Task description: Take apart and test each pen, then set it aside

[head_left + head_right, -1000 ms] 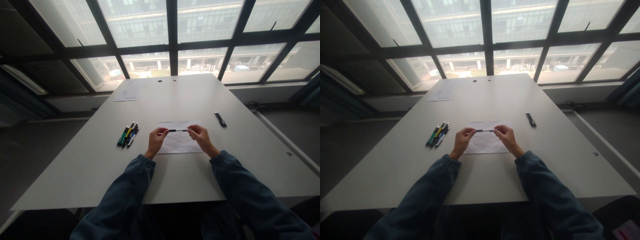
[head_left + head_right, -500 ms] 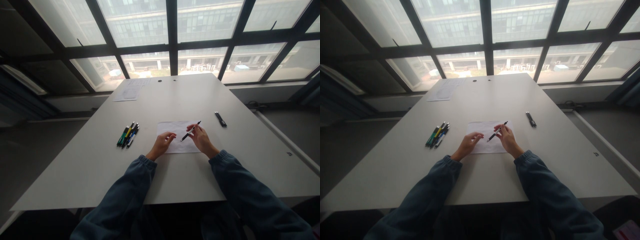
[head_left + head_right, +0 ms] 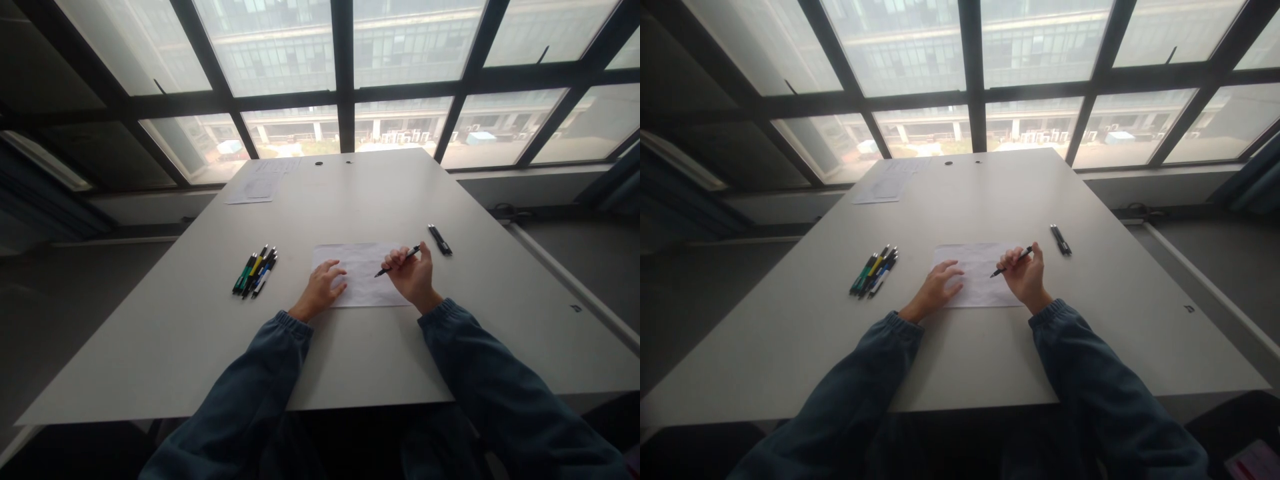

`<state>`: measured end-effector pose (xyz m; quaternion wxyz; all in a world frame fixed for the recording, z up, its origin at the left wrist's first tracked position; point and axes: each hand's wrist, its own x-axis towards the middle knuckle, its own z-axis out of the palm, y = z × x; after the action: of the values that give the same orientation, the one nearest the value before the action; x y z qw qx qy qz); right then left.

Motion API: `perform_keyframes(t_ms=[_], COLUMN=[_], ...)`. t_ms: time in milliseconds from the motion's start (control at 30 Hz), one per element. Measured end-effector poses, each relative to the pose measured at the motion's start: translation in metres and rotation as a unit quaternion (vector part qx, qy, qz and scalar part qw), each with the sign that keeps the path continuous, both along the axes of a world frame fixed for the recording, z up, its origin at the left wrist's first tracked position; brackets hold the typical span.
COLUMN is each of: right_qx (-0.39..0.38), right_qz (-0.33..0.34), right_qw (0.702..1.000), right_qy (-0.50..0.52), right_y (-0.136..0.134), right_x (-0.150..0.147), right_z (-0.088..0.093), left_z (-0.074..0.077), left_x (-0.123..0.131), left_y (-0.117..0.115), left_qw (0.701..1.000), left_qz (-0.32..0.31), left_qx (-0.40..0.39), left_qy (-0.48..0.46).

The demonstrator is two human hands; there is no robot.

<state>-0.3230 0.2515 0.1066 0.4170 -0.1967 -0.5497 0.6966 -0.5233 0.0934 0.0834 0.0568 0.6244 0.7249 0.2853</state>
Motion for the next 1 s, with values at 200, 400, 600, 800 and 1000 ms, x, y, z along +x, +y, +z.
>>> perform_keyframes(t_ms=[200,400,600,800,1000], right_qx=[-0.022,-0.012,0.001,-0.025,0.081], right_qz=[0.007,-0.02,-0.05,-0.024,-0.05], right_qw=[0.999,0.999,0.998,0.998,0.989], right_qy=[0.025,0.026,0.032,-0.057,-0.111], right_y=[0.002,-0.001,0.001,0.002,-0.003], right_x=[0.003,0.002,0.0,-0.001,-0.009], right_z=[0.0,0.004,0.006,-0.002,-0.007], left_z=[0.003,0.005,0.002,0.002,0.007], left_x=[0.003,0.005,0.004,0.006,0.013], left_y=[-0.002,-0.003,-0.002,-0.002,-0.003], left_qw=[1.0,0.998,0.998,0.994,0.993], left_qz=[-0.027,-0.057,-0.063,-0.082,-0.099], left_qx=[0.011,0.003,-0.018,-0.059,-0.054], left_qy=[0.004,0.002,0.009,0.032,0.041])
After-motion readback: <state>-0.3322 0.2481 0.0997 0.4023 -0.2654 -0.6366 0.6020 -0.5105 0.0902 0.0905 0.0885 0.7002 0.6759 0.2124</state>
